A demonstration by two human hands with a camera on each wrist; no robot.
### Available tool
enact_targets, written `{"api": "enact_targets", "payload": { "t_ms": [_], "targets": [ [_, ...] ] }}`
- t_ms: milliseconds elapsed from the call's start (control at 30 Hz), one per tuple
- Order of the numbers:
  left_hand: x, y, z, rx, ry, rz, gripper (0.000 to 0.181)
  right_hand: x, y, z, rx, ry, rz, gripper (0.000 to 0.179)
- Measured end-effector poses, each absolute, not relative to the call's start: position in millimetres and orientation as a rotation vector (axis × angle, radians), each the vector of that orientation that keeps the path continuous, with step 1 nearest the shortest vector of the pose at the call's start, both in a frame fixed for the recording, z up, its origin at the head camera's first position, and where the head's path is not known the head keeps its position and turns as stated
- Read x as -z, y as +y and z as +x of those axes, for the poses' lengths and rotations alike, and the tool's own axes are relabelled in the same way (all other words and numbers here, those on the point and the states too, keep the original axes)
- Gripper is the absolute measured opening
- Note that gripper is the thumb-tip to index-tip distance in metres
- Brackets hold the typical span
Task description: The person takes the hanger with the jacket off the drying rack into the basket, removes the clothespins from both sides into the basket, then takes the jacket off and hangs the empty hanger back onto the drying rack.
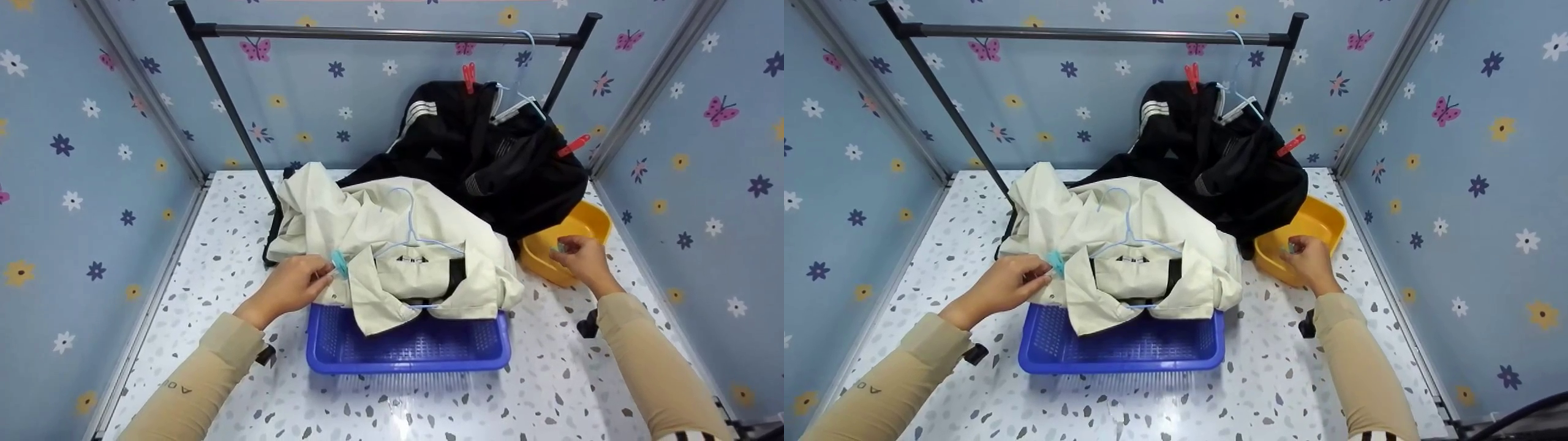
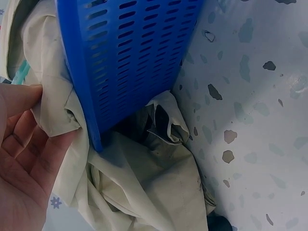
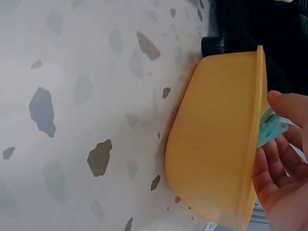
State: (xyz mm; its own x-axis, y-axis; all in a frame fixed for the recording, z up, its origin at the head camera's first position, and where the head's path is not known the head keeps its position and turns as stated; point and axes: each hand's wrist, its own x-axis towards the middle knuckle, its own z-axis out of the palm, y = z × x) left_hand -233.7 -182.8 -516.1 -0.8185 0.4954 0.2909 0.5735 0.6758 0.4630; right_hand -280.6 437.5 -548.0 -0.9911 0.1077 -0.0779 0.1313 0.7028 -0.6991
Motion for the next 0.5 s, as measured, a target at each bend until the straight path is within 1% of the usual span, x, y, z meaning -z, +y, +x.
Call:
{"api": "enact_targets", "payload": {
  "t_ms": [267, 500],
  "targets": [
    [517.1, -182.8, -232.5, 0.808, -2.719, -0.907, 0.017, 561.0, 444.4, -285.8, 0.986, 2.936, 0.021, 0.044],
    [516.7, -183.7, -233.4, 0.822, -2.728, -0.904, 0.017, 562.5, 447.5, -289.0, 0.937, 2.877, -0.002, 0.045]
  ]
}}
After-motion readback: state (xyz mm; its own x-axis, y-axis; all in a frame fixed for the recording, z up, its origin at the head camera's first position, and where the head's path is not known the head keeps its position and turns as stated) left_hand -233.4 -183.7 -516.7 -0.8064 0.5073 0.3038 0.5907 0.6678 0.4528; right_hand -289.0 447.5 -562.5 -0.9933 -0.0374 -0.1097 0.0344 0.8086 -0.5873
